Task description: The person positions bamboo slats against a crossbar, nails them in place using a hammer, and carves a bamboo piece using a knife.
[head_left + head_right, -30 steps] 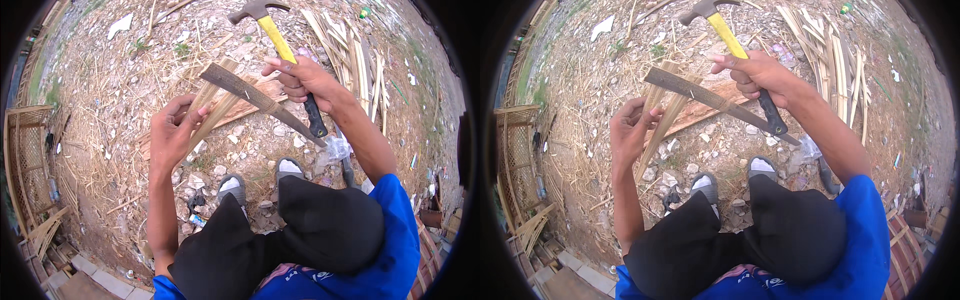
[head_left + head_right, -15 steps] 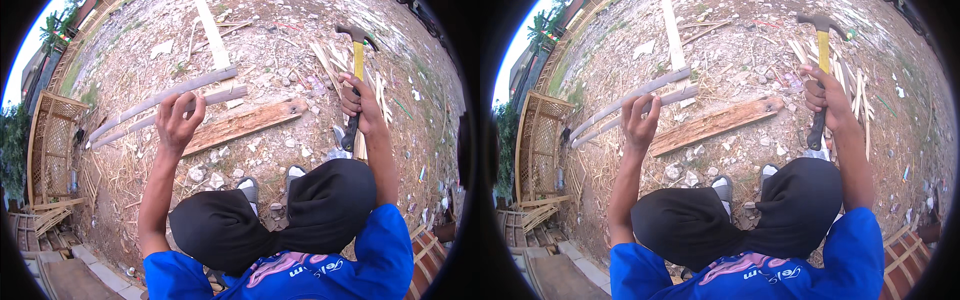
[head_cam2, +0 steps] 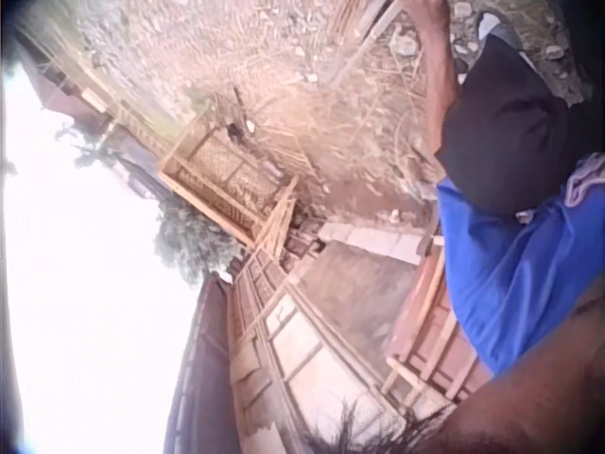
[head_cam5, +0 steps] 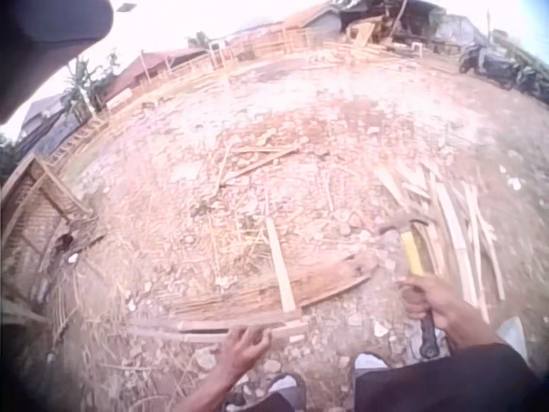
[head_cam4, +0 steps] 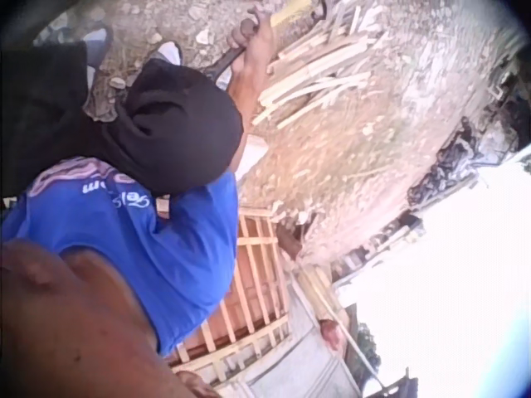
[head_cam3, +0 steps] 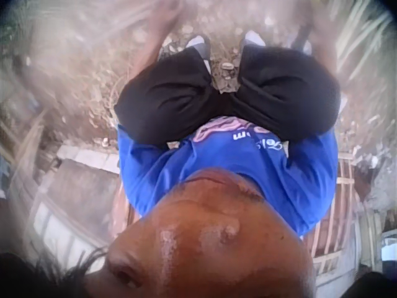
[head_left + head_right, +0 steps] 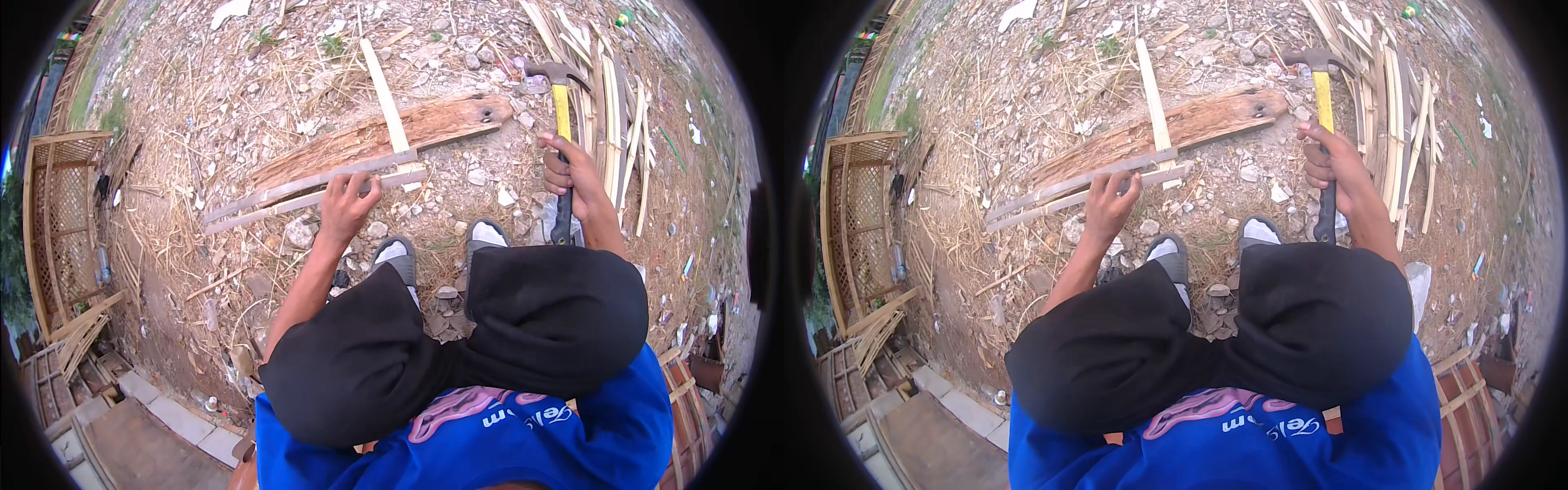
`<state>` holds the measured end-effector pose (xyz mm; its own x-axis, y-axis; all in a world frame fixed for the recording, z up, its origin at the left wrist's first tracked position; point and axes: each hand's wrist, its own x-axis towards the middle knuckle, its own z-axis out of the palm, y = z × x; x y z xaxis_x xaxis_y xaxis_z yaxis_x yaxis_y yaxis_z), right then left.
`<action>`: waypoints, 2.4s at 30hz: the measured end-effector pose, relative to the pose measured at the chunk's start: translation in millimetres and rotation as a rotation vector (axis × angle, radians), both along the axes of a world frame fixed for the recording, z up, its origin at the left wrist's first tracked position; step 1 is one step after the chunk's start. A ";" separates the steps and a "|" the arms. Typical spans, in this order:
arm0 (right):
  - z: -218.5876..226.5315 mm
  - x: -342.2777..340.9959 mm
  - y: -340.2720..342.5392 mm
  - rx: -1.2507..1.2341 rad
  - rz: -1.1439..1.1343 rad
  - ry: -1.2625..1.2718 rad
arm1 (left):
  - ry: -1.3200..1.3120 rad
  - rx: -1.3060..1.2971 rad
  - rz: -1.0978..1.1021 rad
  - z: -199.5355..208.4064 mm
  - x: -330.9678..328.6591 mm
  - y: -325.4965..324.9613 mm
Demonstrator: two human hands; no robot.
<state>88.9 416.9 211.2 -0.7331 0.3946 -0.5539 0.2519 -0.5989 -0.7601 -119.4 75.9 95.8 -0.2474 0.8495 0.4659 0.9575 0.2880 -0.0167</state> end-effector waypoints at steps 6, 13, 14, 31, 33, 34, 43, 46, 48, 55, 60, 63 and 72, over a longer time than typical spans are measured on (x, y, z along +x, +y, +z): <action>-18.5 -0.8 -8.4 -0.043 -0.008 -0.053 | -0.136 0.011 0.017 -26.0 21.5 7.7; -34.8 4.2 -19.4 -0.068 0.010 -0.113 | -0.276 0.022 0.107 -48.0 33.7 2.9; -37.3 5.0 -21.0 -0.069 0.012 -0.113 | -0.286 0.017 0.121 -45.9 33.4 2.3; -45.5 15.1 -34.9 -0.019 0.061 -0.205 | -0.159 0.280 0.252 57.9 -36.5 19.1; -47.9 18.3 -34.0 -0.012 0.055 -0.230 | -0.216 0.276 0.374 80.4 -53.4 23.5; -51.0 18.8 -35.1 -0.021 0.052 -0.207 | -0.200 0.276 0.376 94.7 -65.3 20.6; -50.7 23.7 -39.2 0.018 0.049 -0.194 | -0.683 0.402 0.490 256.3 -129.8 9.9; -52.9 25.5 -39.0 0.003 0.032 -0.188 | -0.805 0.375 0.475 271.1 -137.3 15.7; -54.0 28.5 -38.1 0.004 0.015 -0.176 | -1.020 0.244 0.485 257.9 -142.1 29.5; -65.4 47.8 -40.9 0.179 -0.059 -0.168 | -1.361 -0.004 0.480 80.9 -144.9 72.3; -84.7 57.0 -53.8 0.240 -0.015 -0.323 | -1.548 -0.107 0.429 -19.7 -146.1 103.9; -111.5 58.2 -60.2 0.224 0.056 -0.327 | -1.538 -0.061 0.435 -52.7 -138.6 118.2; -156.1 11.0 -79.8 0.502 0.257 -0.312 | -0.795 -0.097 0.614 -86.2 -78.5 109.1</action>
<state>100.0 337.2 55.1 -0.6726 0.4950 -0.5500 0.5948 -0.0806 -0.7999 -197.9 184.9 9.7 -0.8635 0.4965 -0.0889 0.3876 0.7659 0.5129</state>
